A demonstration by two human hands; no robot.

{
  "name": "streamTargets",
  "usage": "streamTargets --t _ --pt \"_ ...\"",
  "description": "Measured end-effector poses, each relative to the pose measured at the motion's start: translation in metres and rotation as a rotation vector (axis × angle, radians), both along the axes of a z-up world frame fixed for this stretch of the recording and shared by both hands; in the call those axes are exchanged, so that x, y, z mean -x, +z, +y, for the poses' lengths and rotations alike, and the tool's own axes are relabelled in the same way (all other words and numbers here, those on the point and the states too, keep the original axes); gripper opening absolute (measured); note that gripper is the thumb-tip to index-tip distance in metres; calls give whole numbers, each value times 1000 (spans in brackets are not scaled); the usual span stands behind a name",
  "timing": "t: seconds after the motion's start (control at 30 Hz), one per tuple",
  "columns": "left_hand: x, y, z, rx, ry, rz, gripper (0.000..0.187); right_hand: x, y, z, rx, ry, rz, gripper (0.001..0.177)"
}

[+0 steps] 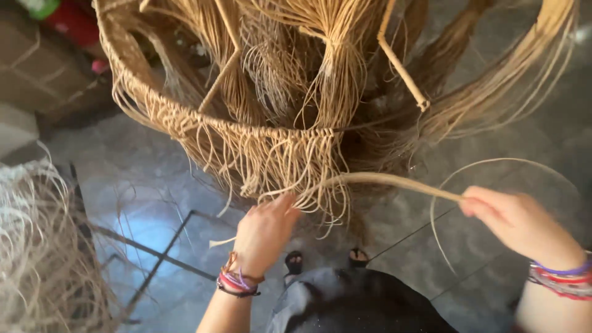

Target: Weaving natural fibers onto a large circular frame to create a decorative structure

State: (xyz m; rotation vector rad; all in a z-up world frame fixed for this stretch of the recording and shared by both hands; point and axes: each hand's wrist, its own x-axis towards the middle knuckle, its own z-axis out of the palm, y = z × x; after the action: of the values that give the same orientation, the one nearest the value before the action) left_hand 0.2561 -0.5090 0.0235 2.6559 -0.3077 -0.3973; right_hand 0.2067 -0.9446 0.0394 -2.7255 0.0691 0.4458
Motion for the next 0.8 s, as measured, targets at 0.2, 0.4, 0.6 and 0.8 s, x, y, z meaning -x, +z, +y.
streamTargets --t 0.2,0.4,0.6,0.8 --pt "31 40 -144 326 -186 -65 72 -43 19 82 -158 646 -90 15" --pt "42 -29 -58 -296 -7 -396 12 -73 22 22 -30 409 2 22" --pt "34 13 -44 0 -136 -191 109 -73 15 73 -129 586 -77 19" --pt "39 -6 -101 183 -114 -227 32 -69 20 118 -157 726 -182 20"
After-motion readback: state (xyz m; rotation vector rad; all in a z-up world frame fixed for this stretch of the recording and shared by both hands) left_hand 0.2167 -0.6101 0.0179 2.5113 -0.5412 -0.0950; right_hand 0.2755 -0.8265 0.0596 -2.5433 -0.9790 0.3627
